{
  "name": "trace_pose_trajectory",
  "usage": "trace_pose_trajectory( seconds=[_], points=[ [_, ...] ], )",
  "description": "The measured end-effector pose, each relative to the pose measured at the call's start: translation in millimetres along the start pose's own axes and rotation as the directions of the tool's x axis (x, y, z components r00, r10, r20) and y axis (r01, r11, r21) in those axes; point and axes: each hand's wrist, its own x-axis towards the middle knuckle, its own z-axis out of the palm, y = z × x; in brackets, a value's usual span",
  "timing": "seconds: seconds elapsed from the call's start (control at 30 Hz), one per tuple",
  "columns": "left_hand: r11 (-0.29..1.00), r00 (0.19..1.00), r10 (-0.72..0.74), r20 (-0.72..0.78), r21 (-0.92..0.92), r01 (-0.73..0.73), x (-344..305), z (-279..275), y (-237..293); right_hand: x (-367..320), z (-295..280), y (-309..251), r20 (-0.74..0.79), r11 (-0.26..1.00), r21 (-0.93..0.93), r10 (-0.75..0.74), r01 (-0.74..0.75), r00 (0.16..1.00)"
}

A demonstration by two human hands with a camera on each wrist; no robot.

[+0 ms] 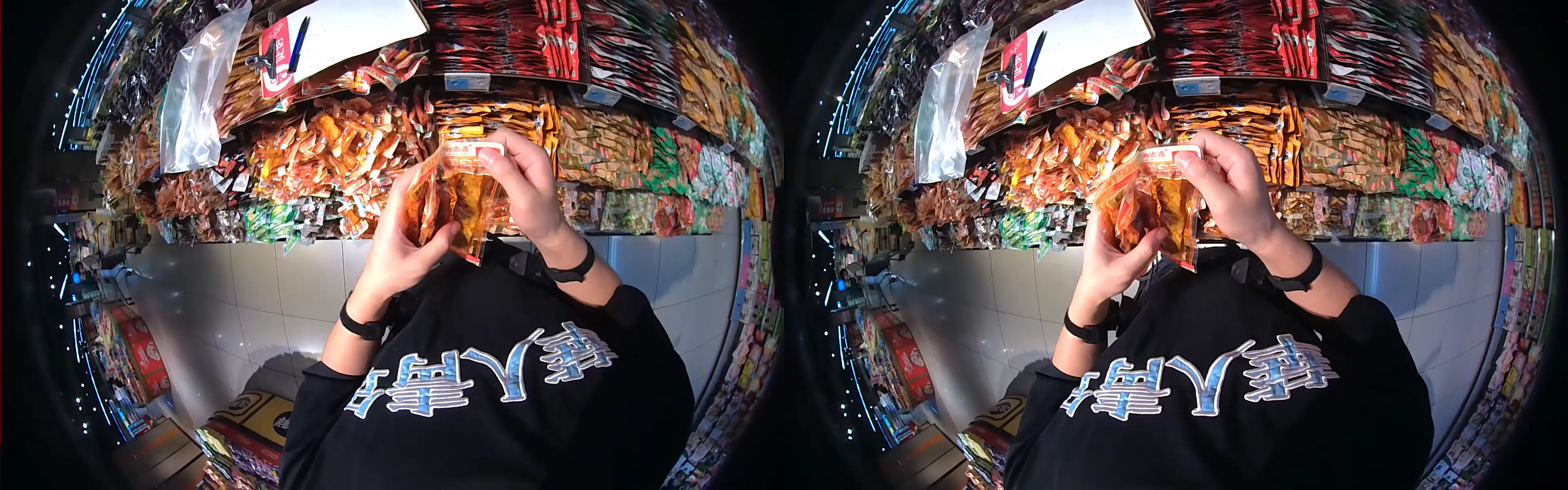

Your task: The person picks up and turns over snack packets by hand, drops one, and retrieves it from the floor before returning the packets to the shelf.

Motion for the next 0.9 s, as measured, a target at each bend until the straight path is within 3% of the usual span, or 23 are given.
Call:
trace_pose_trajectory(
  seconds=[0.13, 0.37, 0.47, 0.5, 0.53, 0.6, 0.73, 0.9],
  points=[
    [0.991, 0.996, 0.092, -0.009, 0.102, -0.09, -1.0, 1.1, -7.6, -4.0, 3.3, -3.4, -0.017, 0.995, -0.047, -0.091, 0.09, 0.996],
    [0.95, 0.979, 0.204, 0.004, 0.241, -0.199, -3.3, 0.4, -7.8, -7.5, 10.6, -12.7, -0.027, 0.992, 0.053, -0.115, 0.116, 0.993],
    [0.984, 1.0, -0.008, 0.027, -0.179, 0.012, -9.9, 2.0, 3.4, -5.1, 5.7, -11.5, -0.036, 0.986, 0.028, -0.162, 0.163, 0.986],
    [0.937, 0.991, 0.048, 0.122, -0.348, -0.002, -3.4, -2.5, 2.6, -6.0, 0.9, -12.8, -0.052, 0.994, 0.0, -0.106, 0.106, 0.993],
    [0.802, 0.986, -0.021, 0.167, -0.585, 0.116, -5.7, -1.4, 7.7, -5.0, 6.0, -19.2, -0.109, 0.99, 0.107, -0.082, 0.093, 0.991],
    [0.761, 0.977, -0.008, 0.215, -0.632, 0.145, -2.1, -9.0, 7.8, -3.1, -1.1, -22.7, -0.112, 0.992, 0.108, -0.049, 0.062, 0.993],
    [0.683, 0.97, -0.122, 0.212, -0.691, 0.237, -4.2, -11.3, 18.3, -5.4, -2.4, -22.7, -0.097, 0.991, 0.132, -0.009, 0.022, 0.995],
    [0.739, 0.971, -0.087, 0.224, -0.639, 0.214, -5.7, -20.1, 11.1, -9.0, -5.2, -18.8, -0.104, 0.986, 0.165, -0.018, 0.035, 0.994]
  ],
)
